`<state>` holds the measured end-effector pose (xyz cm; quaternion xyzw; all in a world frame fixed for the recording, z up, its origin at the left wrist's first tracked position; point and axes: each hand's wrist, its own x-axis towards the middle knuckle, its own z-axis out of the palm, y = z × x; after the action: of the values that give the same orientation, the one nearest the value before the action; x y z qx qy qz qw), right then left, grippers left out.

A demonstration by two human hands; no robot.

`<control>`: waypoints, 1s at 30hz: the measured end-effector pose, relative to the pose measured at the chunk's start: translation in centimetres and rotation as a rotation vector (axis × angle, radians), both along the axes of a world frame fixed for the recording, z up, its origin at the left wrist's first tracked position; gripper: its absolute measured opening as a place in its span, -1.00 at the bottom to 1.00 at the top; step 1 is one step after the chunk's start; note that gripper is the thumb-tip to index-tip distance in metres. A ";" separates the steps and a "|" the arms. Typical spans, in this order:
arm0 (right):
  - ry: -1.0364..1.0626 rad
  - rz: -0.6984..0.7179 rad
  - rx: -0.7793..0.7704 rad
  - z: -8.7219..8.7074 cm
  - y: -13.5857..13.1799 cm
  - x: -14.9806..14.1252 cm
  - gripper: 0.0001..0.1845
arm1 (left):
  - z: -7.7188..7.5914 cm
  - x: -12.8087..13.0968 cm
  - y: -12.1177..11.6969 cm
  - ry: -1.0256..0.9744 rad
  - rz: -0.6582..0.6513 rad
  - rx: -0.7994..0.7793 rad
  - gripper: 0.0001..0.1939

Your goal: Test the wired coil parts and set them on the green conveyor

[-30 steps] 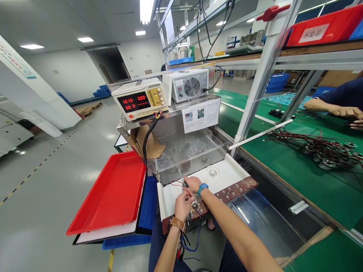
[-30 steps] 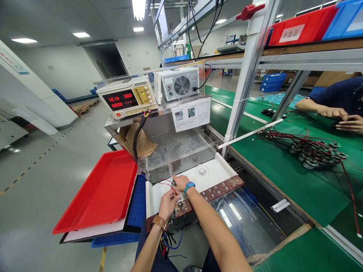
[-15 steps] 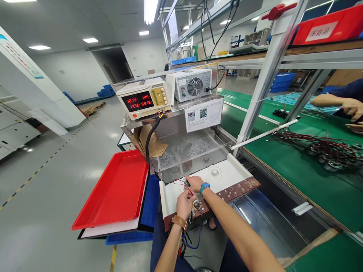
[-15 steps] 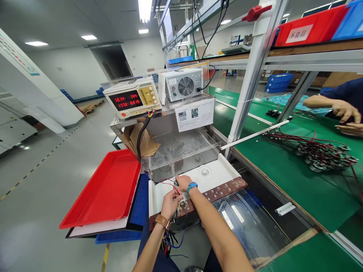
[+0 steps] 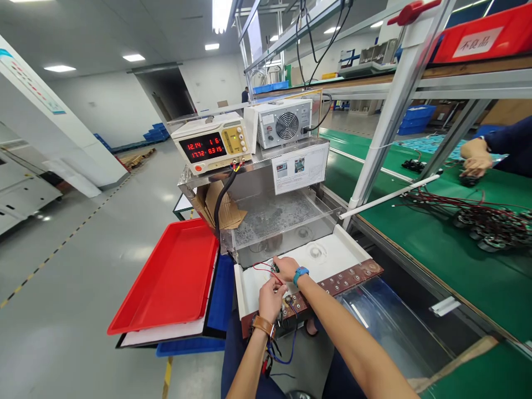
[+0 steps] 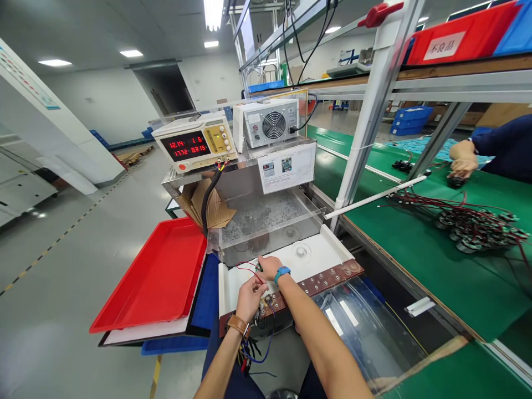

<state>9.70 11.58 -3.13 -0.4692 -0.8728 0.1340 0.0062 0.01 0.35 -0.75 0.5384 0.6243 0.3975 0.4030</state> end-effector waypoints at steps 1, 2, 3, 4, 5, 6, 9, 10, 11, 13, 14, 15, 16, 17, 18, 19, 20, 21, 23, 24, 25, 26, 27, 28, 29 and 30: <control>0.000 0.001 -0.004 0.1 0.0 0.0 -0.54 | 0.0 0.0 0.0 0.004 0.002 -0.001 -0.91; 0.000 0.002 -0.008 0.1 0.0 0.1 -0.54 | -0.1 0.0 0.0 0.009 0.003 -0.003 -0.92; 0.000 0.001 -0.011 0.1 0.0 0.1 -0.53 | -0.1 0.1 0.0 0.014 0.004 -0.004 -0.92; 0.001 0.000 -0.014 0.1 0.0 0.1 -0.53 | -0.2 0.1 0.0 0.019 0.005 -0.005 -0.92; 0.002 -0.001 -0.016 0.2 0.0 0.1 -0.52 | -0.2 0.1 0.0 0.024 0.004 -0.006 -0.92; 0.002 -0.002 -0.019 0.2 -0.1 0.1 -0.52 | -0.3 0.1 0.0 0.028 0.002 -0.006 -0.92; 0.001 -0.002 -0.023 0.4 -0.1 0.2 -0.53 | -0.3 0.1 0.0 0.035 -0.006 -0.005 -0.92; 0.000 0.000 -0.022 0.5 -0.1 0.2 -0.53 | -0.3 0.1 0.0 0.038 -0.008 -0.005 -0.92; 0.000 0.002 -0.019 0.5 -0.1 0.2 -0.54 | -0.3 0.1 0.0 0.041 -0.008 -0.004 -0.92; -0.002 0.005 -0.014 0.6 -0.1 0.2 -0.54 | -0.3 0.0 0.0 0.047 -0.007 -0.002 -0.92; -0.003 0.006 -0.011 0.6 -0.1 0.2 -0.54 | -0.3 0.0 0.0 0.050 -0.007 0.000 -0.92; -0.005 0.005 -0.009 0.5 -0.1 0.2 -0.54 | -0.3 0.0 0.0 0.053 -0.008 0.001 -0.92; -0.005 0.005 -0.008 0.5 -0.1 0.2 -0.54 | -0.3 0.0 0.0 0.054 -0.010 0.003 -0.92; -0.004 0.004 -0.007 0.4 -0.1 0.2 -0.54 | -0.3 0.0 0.0 0.055 -0.013 0.004 -0.92; -0.002 0.003 -0.008 0.3 -0.1 0.2 -0.54 | -0.3 0.0 0.0 0.055 -0.015 0.005 -0.92; 0.000 0.002 -0.009 0.3 -0.1 0.2 -0.54 | -0.3 0.0 0.0 0.056 -0.017 0.005 -0.92; 0.002 0.001 -0.011 0.2 0.0 0.2 -0.54 | -0.2 0.0 0.0 0.056 -0.018 0.004 -0.92; 0.004 0.000 -0.012 0.2 0.0 0.2 -0.54 | -0.2 0.1 0.0 0.057 -0.018 0.003 -0.92; 0.012 -0.001 -0.012 0.2 0.0 0.2 -0.54 | -0.3 0.0 -0.1 0.058 -0.016 -0.003 -0.92; 0.017 -0.001 -0.011 0.2 0.0 0.2 -0.55 | -0.3 0.0 0.0 0.059 -0.014 -0.006 -0.92; 0.021 -0.002 -0.010 0.2 0.0 0.2 -0.55 | -0.3 0.0 0.0 0.059 -0.013 -0.009 -0.92; 0.026 -0.004 -0.010 0.2 -0.1 0.1 -0.55 | -0.3 0.1 0.0 0.058 -0.013 -0.012 -0.92; 0.029 -0.006 -0.011 0.2 -0.1 0.1 -0.54 | -0.3 0.1 0.0 0.057 -0.012 -0.015 -0.92; 0.033 -0.007 -0.012 0.2 -0.1 0.1 -0.54 | -0.3 0.1 0.0 0.055 -0.012 -0.017 -0.92; 0.036 -0.009 -0.014 0.2 -0.1 0.1 -0.55 | -0.3 0.1 0.0 0.052 -0.010 -0.019 -0.93; 0.040 -0.011 -0.015 0.2 -0.1 0.0 -0.55 | -0.3 0.1 0.0 0.050 -0.007 -0.020 -0.93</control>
<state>9.74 11.47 -2.96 -0.4712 -0.8689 0.1499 0.0208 0.11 0.31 -1.03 0.5461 0.6365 0.3761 0.3940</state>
